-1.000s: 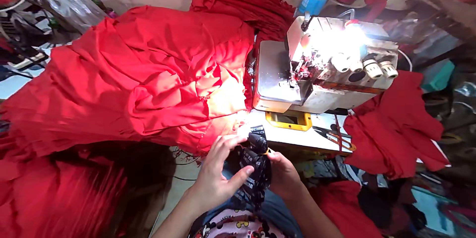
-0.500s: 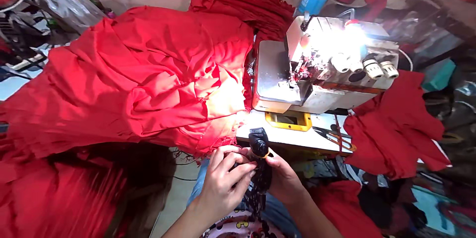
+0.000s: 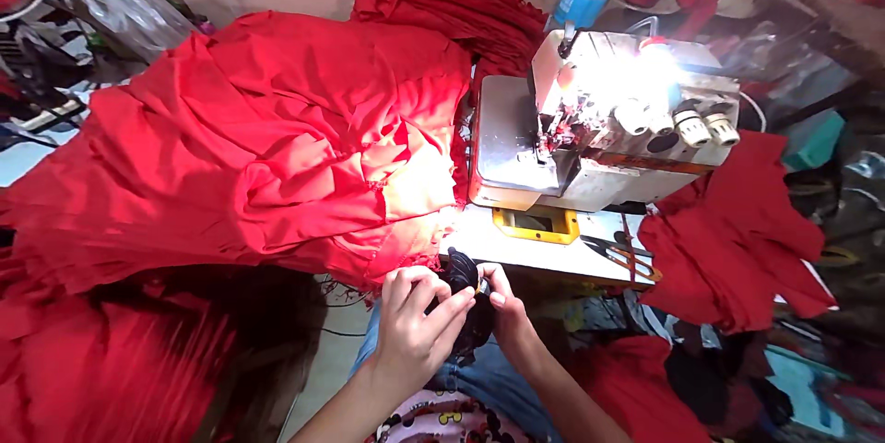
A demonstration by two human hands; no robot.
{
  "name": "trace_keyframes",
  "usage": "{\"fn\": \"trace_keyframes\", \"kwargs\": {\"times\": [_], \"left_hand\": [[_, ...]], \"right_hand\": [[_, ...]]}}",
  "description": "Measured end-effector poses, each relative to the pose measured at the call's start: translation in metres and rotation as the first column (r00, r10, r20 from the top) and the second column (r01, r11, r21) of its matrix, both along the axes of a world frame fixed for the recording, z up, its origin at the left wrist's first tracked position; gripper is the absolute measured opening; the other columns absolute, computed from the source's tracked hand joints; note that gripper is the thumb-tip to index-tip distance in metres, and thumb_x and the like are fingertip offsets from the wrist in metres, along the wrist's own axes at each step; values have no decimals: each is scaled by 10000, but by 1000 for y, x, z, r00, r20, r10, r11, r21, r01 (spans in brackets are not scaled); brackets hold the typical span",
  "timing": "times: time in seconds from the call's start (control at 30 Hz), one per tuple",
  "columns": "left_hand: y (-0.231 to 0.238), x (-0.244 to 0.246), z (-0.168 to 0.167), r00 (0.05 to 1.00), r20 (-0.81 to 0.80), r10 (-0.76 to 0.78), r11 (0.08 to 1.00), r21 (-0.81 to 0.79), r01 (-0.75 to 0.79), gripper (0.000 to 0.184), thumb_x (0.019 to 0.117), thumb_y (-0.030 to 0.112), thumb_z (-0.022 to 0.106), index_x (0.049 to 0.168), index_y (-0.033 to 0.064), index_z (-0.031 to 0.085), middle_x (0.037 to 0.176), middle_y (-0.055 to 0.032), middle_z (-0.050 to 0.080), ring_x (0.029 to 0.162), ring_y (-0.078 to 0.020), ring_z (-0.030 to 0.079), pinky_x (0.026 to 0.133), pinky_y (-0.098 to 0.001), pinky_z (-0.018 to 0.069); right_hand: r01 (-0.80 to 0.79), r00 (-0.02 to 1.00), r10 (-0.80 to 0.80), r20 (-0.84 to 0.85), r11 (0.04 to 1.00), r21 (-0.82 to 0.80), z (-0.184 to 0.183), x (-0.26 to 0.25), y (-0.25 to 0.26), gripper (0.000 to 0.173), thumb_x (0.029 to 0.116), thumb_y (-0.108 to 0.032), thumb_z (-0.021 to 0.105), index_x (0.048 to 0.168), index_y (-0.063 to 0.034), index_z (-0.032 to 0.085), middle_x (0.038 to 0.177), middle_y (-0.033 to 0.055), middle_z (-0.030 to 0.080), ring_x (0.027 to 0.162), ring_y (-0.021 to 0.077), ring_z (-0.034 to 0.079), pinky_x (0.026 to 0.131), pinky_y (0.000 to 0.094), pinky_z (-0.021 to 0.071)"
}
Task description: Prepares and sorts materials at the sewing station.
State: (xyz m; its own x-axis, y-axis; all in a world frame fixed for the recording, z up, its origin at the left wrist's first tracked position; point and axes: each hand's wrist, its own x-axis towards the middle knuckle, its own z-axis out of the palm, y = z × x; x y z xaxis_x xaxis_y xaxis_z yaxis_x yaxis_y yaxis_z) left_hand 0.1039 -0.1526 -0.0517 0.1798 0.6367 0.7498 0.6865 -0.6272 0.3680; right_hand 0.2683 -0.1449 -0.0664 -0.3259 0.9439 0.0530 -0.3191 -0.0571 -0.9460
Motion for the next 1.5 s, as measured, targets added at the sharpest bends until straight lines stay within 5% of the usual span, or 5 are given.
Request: {"fn": "trace_keyframes", "kwargs": {"times": [0.2, 0.9, 1.2, 1.37, 1.5], "left_hand": [[4, 7, -11, 981, -105, 162, 976, 161, -144, 144, 995, 218, 611, 932, 143, 717, 828, -28, 584, 963, -197, 532, 976, -320, 341], [24, -32, 37, 929, 159, 333, 941, 2, -338, 274, 1023, 217, 487, 915, 7, 626, 967, -156, 642, 1091, -237, 561, 1015, -370, 383], [116, -94, 77, 856, -137, 498, 855, 239, -460, 269, 967, 259, 609, 928, 12, 710, 978, -216, 662, 1054, -448, 570, 944, -584, 394], [144, -93, 80, 844, -353, 403, 744, -411, -527, 163, 959, 87, 670, 1003, -60, 724, 1109, -315, 663, 1165, -542, 564, 963, -721, 393], [142, -91, 78, 853, -271, 446, 755, -399, -521, 133, 937, 55, 689, 949, -74, 720, 1016, -297, 686, 1044, -498, 638, 929, -675, 446]], "right_hand": [[208, 965, -231, 124, 963, 172, -4, -9, -1, 226, 1032, -138, 338, 1144, 15, 463, 1064, -6, 536, 1004, -66, 552, 897, 133, 479], [-35, 959, -125, 254, 839, 543, 20, 15, -10, 279, 1108, -257, 387, 1147, -3, 497, 987, 11, 650, 921, -100, 610, 832, 105, 506], [-240, 857, 99, -506, 946, -220, 24, 20, -2, 281, 1031, -446, 505, 1001, -172, 558, 701, -52, 601, 541, 15, 557, 504, 158, 454], [-379, 750, 184, -635, 907, -185, 21, 20, 3, 405, 1033, -465, 467, 838, -188, 688, 671, -107, 591, 556, -30, 539, 510, 132, 425], [-357, 756, 170, -633, 917, -180, 15, 20, 5, 446, 1057, -444, 395, 824, -181, 670, 667, -101, 582, 556, -25, 529, 510, 139, 416]]}}
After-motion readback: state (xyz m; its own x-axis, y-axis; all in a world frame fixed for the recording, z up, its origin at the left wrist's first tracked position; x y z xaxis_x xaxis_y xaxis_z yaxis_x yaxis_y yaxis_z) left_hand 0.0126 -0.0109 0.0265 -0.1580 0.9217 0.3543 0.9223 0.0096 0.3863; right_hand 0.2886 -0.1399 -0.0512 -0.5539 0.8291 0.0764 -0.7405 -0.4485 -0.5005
